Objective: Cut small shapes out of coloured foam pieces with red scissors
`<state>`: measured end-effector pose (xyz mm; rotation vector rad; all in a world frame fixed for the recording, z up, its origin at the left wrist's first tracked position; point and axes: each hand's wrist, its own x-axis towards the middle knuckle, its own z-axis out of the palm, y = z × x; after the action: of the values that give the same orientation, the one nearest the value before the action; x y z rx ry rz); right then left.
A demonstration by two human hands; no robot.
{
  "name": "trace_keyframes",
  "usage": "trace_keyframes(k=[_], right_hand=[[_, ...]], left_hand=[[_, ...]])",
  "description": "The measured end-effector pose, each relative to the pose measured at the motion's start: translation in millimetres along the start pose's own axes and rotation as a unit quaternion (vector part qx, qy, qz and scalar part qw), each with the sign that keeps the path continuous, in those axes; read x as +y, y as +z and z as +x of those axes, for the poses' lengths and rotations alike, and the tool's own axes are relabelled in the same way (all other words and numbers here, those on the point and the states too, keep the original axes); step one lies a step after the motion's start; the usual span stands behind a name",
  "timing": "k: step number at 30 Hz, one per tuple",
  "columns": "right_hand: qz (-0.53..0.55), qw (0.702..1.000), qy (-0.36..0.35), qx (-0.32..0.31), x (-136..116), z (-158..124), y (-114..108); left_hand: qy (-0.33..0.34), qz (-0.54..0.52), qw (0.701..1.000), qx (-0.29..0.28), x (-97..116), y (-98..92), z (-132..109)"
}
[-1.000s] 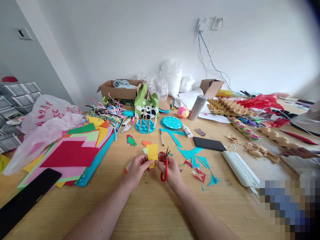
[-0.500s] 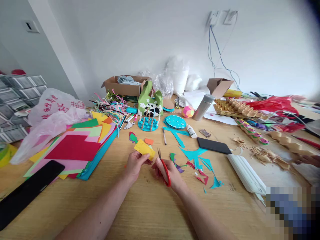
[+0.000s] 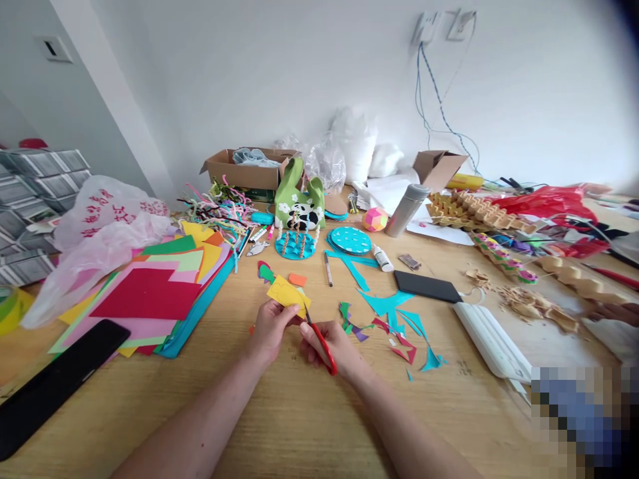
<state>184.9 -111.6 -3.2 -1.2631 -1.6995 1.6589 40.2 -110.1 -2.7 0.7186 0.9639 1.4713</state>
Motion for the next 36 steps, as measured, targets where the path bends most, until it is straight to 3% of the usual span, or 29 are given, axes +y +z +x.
trace_keyframes(k=[9,16,24,36], right_hand=[[0.012,1.000,0.021,0.001,-1.1,-0.4,1.9],[0.029,1.000,0.008,0.005,3.4,1.1,3.9],[0.026,0.999,0.043,0.009,-6.4,-2.8,2.7],[0.028,0.999,0.024,0.007,-3.6,-1.6,3.1]], left_hand=[[-0.020,0.009,1.000,-0.012,-0.9,-1.4,0.3],[-0.014,0.008,1.000,0.008,-2.4,-1.3,-0.3],[-0.007,0.013,1.000,0.025,-1.1,-1.1,1.1],[-0.016,0.013,1.000,0.016,0.2,1.8,-1.2]])
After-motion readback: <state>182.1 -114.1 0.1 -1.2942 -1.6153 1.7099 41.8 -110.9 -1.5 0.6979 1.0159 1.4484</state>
